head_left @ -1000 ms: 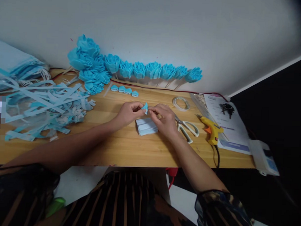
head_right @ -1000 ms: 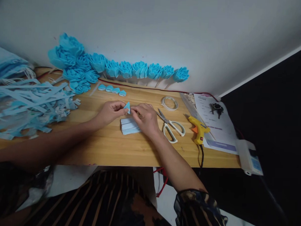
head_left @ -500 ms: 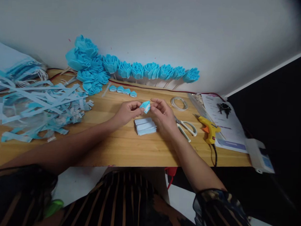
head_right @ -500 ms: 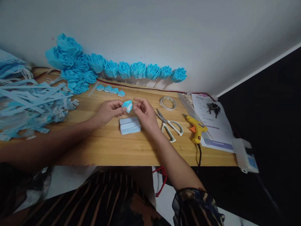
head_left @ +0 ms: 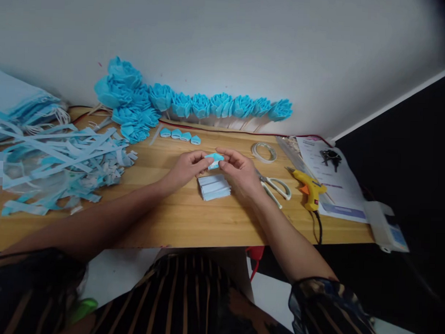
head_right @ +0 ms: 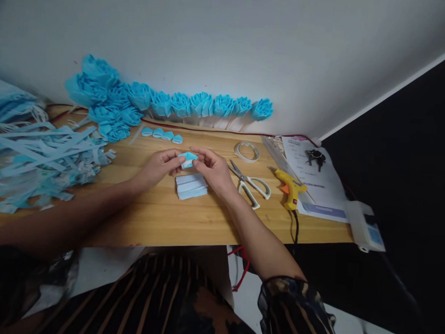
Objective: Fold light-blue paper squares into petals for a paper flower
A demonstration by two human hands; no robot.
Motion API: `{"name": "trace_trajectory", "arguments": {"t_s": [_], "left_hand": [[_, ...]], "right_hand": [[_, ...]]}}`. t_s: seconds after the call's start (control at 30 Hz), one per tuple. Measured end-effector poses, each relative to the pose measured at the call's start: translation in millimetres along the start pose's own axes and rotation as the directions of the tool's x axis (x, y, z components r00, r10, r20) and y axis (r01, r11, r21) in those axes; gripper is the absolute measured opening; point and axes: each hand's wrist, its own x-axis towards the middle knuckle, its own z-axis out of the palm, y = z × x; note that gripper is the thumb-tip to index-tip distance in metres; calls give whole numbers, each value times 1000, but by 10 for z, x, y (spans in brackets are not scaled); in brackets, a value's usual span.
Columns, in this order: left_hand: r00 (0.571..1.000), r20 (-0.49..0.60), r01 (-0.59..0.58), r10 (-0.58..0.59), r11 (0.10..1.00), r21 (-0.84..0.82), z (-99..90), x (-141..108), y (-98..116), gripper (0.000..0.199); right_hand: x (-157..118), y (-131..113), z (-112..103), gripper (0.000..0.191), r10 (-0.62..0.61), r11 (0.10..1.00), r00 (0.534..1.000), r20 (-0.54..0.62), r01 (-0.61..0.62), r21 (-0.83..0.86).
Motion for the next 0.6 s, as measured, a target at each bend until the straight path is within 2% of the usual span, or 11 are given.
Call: {"name": "trace_trajectory", "arguments": {"t_s": [0.17, 0.37, 0.53, 0.6], "left_hand": [[999, -36, -24, 25, 999, 28, -3, 2, -16, 22], [997, -75, 16, -12, 999, 47, -27, 3, 27, 22], [997, -69, -30, 34, 997, 69, -32, 12, 9, 24], [992, -101, -63, 71, 995, 76, -28, 18, 4, 20]], "right_hand": [[10, -34, -8, 39, -30, 1000, 1000, -11, 30, 8], [-1, -88, -9, 40, 10, 1000, 1000, -14, -10, 6], [1, -45, 1, 43, -7, 1000, 1000, -26, 6, -28], [8, -37, 4, 42, -23, 998, 999, -35, 21, -62]]}}
